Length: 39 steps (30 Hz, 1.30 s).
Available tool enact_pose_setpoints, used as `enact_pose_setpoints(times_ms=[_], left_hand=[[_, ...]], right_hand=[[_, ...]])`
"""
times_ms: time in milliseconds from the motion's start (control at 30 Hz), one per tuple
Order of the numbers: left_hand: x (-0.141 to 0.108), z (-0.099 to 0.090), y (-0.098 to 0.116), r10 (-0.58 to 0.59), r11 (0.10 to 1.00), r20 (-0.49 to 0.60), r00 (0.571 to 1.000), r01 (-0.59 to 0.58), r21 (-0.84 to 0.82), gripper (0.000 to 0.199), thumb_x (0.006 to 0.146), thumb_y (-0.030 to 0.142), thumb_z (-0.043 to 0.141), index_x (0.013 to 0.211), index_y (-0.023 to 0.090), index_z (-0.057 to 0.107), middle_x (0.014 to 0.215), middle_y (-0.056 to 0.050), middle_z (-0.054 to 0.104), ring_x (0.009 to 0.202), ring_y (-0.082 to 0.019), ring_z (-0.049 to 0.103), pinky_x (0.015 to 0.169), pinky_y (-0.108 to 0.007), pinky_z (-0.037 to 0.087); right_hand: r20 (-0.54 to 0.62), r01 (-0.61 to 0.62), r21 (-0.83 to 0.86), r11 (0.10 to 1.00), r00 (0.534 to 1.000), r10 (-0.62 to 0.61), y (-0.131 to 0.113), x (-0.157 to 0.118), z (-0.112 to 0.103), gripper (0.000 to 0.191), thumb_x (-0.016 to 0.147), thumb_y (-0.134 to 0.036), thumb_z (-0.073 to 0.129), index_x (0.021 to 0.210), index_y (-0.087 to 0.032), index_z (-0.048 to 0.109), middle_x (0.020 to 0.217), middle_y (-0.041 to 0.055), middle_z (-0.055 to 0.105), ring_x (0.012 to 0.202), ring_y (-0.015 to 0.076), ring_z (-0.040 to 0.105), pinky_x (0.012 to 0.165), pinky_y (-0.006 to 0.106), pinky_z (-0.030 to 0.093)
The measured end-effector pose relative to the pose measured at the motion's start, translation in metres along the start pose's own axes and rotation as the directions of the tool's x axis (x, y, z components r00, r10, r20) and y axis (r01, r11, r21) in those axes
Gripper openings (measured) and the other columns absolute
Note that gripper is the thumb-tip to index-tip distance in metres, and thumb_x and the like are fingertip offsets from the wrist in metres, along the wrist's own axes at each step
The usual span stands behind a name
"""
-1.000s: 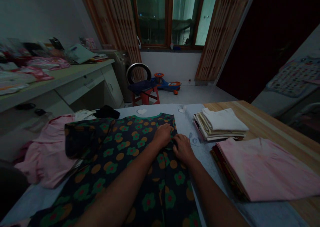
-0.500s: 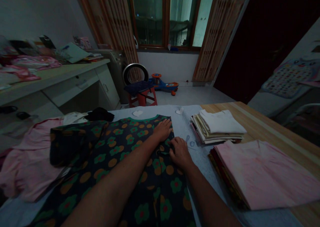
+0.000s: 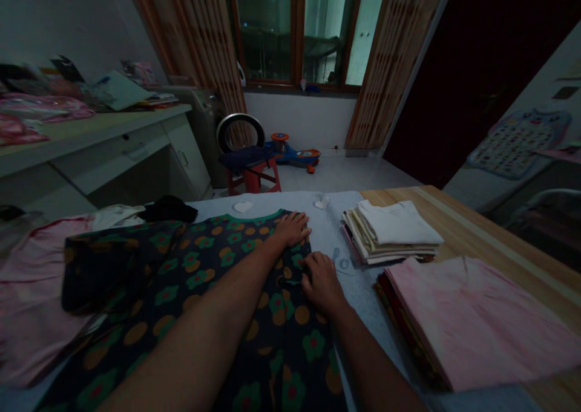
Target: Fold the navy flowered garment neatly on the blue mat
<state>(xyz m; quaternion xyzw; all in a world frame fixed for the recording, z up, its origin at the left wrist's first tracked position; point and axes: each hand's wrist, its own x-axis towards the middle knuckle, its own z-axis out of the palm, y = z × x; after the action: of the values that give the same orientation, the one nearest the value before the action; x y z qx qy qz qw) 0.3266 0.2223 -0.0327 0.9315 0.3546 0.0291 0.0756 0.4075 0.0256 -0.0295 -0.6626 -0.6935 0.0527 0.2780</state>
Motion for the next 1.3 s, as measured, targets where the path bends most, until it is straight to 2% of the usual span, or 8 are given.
enact_pose_setpoints(times_ms=[267, 367, 467, 767, 900, 1033, 1167, 1300], left_hand=[[0.003, -0.001, -0.008, 0.027, 1.000, -0.056, 0.998, -0.026, 0.016, 0.057, 0.099, 0.053, 0.029, 0.148, 0.026, 0.038, 0.159, -0.004, 0.035, 0.146, -0.024, 0.028, 0.117, -0.044, 0.026], [0.001, 0.000, -0.010, -0.046, 0.999, -0.127, 0.991, 0.049, 0.017, 0.053, 0.101, 0.043, 0.028, 0.147, 0.019, 0.038, 0.157, -0.009, 0.037, 0.145, -0.022, 0.031, 0.118, -0.038, 0.024], [0.000, 0.003, -0.011, -0.159, 0.986, -0.183, 0.970, 0.164, 0.014, 0.050, 0.101, 0.035, 0.027, 0.142, 0.010, 0.042, 0.153, -0.018, 0.040, 0.144, -0.027, 0.033, 0.118, -0.043, 0.023], [0.001, -0.001, -0.015, -0.189, 0.982, -0.087, 0.978, 0.191, 0.006, 0.060, 0.098, 0.046, 0.036, 0.144, 0.008, 0.038, 0.156, -0.020, 0.034, 0.147, -0.031, 0.028, 0.118, -0.046, 0.025], [-0.023, -0.012, 0.001, -0.160, 0.987, -0.125, 0.979, 0.162, 0.009, 0.052, 0.097, 0.027, 0.038, 0.146, 0.010, 0.036, 0.160, -0.016, 0.029, 0.149, -0.027, 0.023, 0.121, -0.043, 0.021], [-0.072, -0.014, 0.025, -0.009, 0.999, -0.117, 0.993, 0.003, -0.051, 0.046, 0.096, 0.020, 0.034, 0.140, 0.014, 0.046, 0.154, -0.013, 0.041, 0.145, -0.022, 0.032, 0.120, -0.041, 0.026], [-0.115, -0.002, 0.039, 0.026, 0.995, -0.033, 0.999, -0.029, -0.092, 0.051, 0.099, 0.030, 0.034, 0.148, 0.017, 0.036, 0.158, -0.010, 0.034, 0.147, -0.023, 0.029, 0.119, -0.043, 0.026], [-0.125, 0.005, 0.041, -0.019, 0.998, -0.053, 0.998, 0.017, -0.053, 0.058, 0.099, 0.044, 0.038, 0.152, 0.023, 0.030, 0.161, -0.009, 0.027, 0.150, -0.025, 0.020, 0.120, -0.049, 0.022]], right_hand=[[0.003, 0.006, 0.000, 1.000, 1.000, -0.006, 0.000, 0.000, 0.001, 0.024, 0.080, -0.014, 0.056, 0.102, -0.021, 0.061, 0.104, 0.0075, 0.057, 0.105, 0.0243, 0.050, 0.097, 0.040, 0.039], [0.004, 0.003, -0.001, 1.000, 1.000, -0.003, 0.000, 0.000, 0.000, 0.024, 0.079, -0.014, 0.056, 0.102, -0.021, 0.061, 0.104, 0.0076, 0.057, 0.104, 0.0246, 0.050, 0.096, 0.040, 0.039], [0.013, -0.001, -0.007, 1.000, 1.000, 0.001, 0.000, 0.000, 0.000, 0.024, 0.079, -0.014, 0.056, 0.101, -0.022, 0.061, 0.104, 0.0074, 0.057, 0.104, 0.0245, 0.050, 0.096, 0.040, 0.039], [0.001, -0.006, 0.016, 1.000, 1.000, 0.006, -0.003, -0.001, -0.003, 0.023, 0.080, -0.014, 0.055, 0.102, -0.021, 0.062, 0.104, 0.0072, 0.057, 0.106, 0.0241, 0.050, 0.099, 0.039, 0.037], [-0.010, 0.000, 0.031, 1.000, 1.000, 0.000, -0.003, -0.002, -0.005, 0.023, 0.081, -0.013, 0.055, 0.102, -0.021, 0.062, 0.104, 0.0069, 0.057, 0.106, 0.0233, 0.050, 0.099, 0.038, 0.037], [-0.006, -0.010, 0.038, 0.999, 1.000, 0.010, 0.000, -0.001, -0.003, 0.023, 0.082, -0.010, 0.051, 0.100, -0.021, 0.061, 0.102, 0.0067, 0.057, 0.104, 0.0225, 0.051, 0.097, 0.037, 0.038], [-0.016, -0.027, 0.038, 0.999, 0.999, 0.028, 0.003, 0.000, 0.001, 0.022, 0.082, -0.009, 0.049, 0.098, -0.019, 0.061, 0.102, 0.0073, 0.057, 0.102, 0.0223, 0.051, 0.095, 0.037, 0.038], [-0.026, -0.040, 0.037, 0.999, 0.999, 0.041, 0.005, 0.000, 0.005, 0.020, 0.082, -0.010, 0.049, 0.096, -0.019, 0.061, 0.102, 0.0075, 0.058, 0.101, 0.0220, 0.051, 0.094, 0.036, 0.038]])
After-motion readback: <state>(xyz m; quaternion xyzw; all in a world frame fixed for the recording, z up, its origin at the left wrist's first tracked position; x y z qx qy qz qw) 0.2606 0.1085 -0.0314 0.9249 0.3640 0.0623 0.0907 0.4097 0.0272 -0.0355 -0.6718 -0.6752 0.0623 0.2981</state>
